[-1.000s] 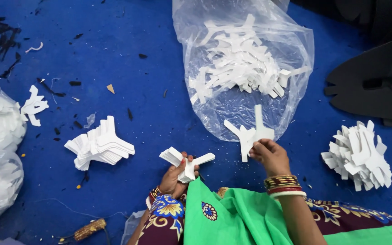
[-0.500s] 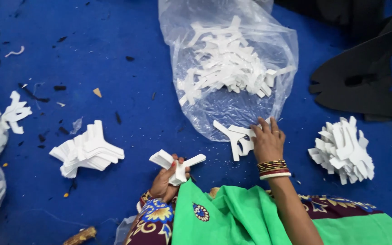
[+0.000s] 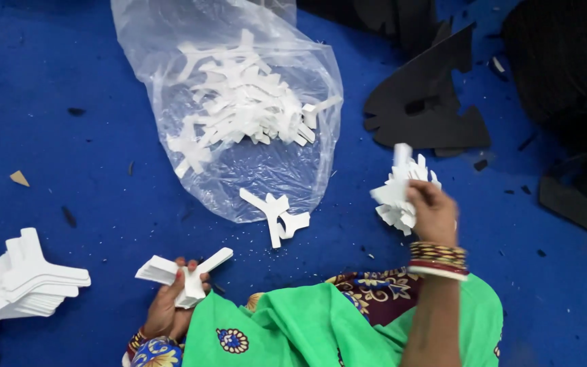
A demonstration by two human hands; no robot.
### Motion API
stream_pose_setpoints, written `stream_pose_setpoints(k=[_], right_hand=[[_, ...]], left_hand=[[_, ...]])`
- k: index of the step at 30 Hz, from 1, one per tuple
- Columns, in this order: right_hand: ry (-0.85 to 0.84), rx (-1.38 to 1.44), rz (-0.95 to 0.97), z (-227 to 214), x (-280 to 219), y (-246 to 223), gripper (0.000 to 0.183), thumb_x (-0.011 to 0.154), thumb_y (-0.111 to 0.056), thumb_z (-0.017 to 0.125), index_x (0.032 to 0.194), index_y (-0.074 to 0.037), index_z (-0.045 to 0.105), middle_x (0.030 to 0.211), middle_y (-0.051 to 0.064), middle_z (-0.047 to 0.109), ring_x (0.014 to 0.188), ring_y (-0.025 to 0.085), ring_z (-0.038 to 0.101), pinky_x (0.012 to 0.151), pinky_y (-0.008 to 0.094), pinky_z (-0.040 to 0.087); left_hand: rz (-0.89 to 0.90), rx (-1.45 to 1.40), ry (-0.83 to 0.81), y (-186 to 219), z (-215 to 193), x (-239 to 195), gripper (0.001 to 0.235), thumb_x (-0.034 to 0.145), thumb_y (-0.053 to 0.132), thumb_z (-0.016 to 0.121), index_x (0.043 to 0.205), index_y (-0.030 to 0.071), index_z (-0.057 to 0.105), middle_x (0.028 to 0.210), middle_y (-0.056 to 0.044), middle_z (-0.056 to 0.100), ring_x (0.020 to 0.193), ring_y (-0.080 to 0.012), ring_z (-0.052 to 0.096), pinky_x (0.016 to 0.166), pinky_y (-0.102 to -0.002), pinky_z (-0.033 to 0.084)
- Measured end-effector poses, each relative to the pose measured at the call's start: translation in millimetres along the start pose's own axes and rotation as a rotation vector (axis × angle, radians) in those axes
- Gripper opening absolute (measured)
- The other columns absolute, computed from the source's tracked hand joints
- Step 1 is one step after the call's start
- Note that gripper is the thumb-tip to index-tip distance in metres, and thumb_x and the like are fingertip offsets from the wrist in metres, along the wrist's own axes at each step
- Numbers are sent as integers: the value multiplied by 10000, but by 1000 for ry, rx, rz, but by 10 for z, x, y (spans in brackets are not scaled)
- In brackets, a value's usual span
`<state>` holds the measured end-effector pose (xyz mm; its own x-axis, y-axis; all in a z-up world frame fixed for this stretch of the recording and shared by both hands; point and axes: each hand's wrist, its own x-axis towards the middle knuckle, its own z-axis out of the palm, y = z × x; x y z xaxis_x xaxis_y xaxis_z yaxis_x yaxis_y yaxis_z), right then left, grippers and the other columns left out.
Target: The person sorts and stacks white fabric shoe padding components from a large plastic bag onto the floor.
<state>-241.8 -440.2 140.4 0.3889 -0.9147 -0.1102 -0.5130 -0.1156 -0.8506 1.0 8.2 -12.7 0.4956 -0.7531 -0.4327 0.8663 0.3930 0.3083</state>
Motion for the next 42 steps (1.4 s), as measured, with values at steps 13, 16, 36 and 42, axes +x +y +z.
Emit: stream_pose_setpoints(k=[13,16,36,42], right_hand=[[113,-447,-517,1041,-358,-232,164,928,-149,742,1082,-94,752,1099,123,671,1070,320,612,959,458,465],[-238,-354,-472,1709,-648,-565,162,891,-196,738,1028,-113,760,1015,91,666,979,293,648,866,420,507],[-490,165,146,1501,-426,-173,189,886,-197,785,1002,-72,705,877,12,695,758,107,607,688,291,494],[-689,495,521,2273,-1181,-186,276,869,-212,762,1096,-76,684,858,30,677,718,129,606,652,305,493]], left_hand=[[19,-30,-51,-35,-68,40,177,1049,182,508,1222,145,516,1198,-69,559,1037,-287,630,875,-408,586],[43,-23,-53,-44,-64,56,176,1058,175,513,1227,131,526,1185,-68,567,1038,-275,633,889,-395,586],[64,2,-90,-47,38,40,165,1059,179,536,1217,131,523,1133,-75,561,1047,-266,653,893,-388,593],[88,35,-126,-84,-79,36,257,1041,154,558,1296,136,528,1248,-84,601,1156,-302,653,966,-429,576]])
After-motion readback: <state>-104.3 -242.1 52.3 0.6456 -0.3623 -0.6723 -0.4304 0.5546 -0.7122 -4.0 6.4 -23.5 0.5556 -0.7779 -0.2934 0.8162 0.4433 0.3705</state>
